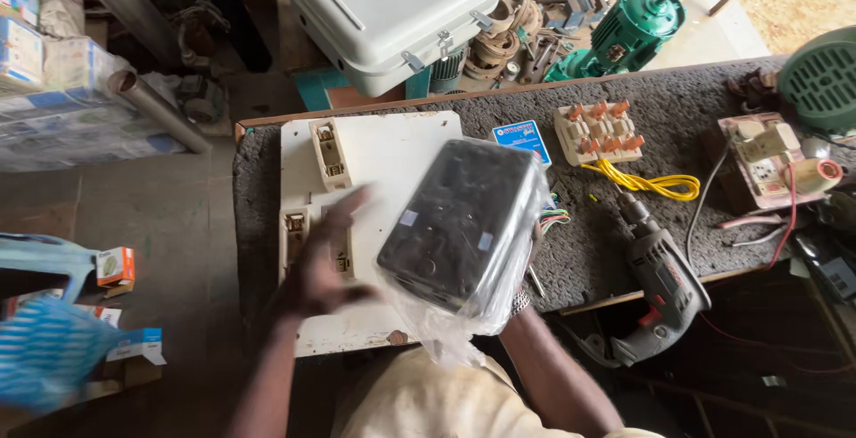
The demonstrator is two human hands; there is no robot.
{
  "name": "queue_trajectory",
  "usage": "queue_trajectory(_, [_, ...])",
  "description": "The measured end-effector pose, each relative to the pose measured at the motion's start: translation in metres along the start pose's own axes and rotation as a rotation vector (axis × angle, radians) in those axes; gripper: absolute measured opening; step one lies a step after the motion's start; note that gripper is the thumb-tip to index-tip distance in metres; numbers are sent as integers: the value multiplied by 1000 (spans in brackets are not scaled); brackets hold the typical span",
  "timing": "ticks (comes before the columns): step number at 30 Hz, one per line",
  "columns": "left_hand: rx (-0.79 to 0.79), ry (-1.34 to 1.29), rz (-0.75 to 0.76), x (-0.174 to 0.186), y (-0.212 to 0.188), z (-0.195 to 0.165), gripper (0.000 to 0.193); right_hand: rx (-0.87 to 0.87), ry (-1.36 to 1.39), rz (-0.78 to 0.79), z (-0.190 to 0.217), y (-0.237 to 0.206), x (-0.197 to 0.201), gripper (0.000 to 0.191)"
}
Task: The person drills holes in a white mounting board with a power drill and positions fuse holders on it. They unpack a motor starter enclosure from a box, screw it onto the board with a screwdriver, open its cover, and work on the contactor inside while holding the drill.
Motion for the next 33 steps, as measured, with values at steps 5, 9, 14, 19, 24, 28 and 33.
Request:
queue_trajectory(5, [-229,-69,80,-38,64,-48,46,-63,49,97,10,-18,-25,89])
queue_trajectory(9, [346,-331,-214,-44,70,-25,40,-181,138,176,1,-32,-43,90])
queue_trajectory(14, [465,-282,-489,-49,60,4,30,-327,230,282,-4,-38,-53,91])
queue_trajectory(19, [444,-141,-582,-49,63,2,42,-541,-54,135,9,-34,-28,107])
queue_trajectory(24, [354,229,-426,-28,74,-27,52,-377,-961,38,36,-41,-15,82])
queue_trajectory(28, [-87,678,-282,-30,93,-71,67,111,-1840,-61,93,-49,-48,54])
queue_trajectory(33, [-73,562,-133,-45,139,-90,40,821,-1872,111,121,-42,-112,49])
Point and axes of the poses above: each hand's wrist, its own y-axis towards the middle knuckle, its own x-axis out of the back of the hand, z = x × y, the point moved 4 cm from there along y, towards the middle knuckle, and after that the axes turned 1 degree about z, right-handed, at the moved point
